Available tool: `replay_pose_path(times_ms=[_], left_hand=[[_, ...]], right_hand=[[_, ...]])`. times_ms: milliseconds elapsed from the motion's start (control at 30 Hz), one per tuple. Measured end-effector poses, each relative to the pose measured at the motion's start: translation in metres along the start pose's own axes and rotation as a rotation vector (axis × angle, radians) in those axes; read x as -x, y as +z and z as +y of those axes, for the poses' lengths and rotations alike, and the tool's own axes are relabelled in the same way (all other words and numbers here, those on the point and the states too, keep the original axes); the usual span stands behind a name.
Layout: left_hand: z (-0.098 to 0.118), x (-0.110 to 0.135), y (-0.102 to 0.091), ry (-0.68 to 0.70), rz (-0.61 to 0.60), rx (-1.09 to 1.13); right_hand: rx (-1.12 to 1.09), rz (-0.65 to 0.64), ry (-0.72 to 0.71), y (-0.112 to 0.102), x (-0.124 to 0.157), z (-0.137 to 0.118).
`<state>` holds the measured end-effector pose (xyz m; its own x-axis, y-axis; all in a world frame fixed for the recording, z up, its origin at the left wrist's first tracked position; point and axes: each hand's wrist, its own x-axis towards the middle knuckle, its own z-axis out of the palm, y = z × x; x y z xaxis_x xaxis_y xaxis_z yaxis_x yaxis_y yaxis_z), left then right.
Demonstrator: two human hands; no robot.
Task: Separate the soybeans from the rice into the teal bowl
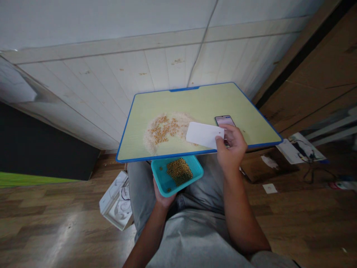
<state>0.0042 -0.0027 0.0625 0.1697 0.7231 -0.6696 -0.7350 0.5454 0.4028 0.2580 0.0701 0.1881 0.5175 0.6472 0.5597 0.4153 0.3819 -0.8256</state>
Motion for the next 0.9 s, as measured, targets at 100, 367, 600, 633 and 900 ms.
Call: replay_pose_path(times_ms=[100,367,600,633,900], left_hand=[[0.0,0.0,0.003,0.0,-0.007,-0.002],[0.0,0.002,-0.001,0.033,-0.046,-0.07],[-0.002,-0.001,-0.005,0.056,-0.053,-0.079],[-0.003,-0.001,-0.004,0.056,-0.048,-0.085],[-0.001,0.002,0.006,0.009,0.022,0.007]], right_hand=[[-0.017,-0.003,-0.015,0.001,0.0,-0.002],[-0.007,0.029,-0.011,-0.001,-0.001,-0.002],[0.026,0.04,-0.017,-0.001,-0.001,-0.003],[0.02,0.031,-0.012,-0.001,-0.001,-0.003],[-0.003,0.017,-0.009,0.0,0.0,-0.002]])
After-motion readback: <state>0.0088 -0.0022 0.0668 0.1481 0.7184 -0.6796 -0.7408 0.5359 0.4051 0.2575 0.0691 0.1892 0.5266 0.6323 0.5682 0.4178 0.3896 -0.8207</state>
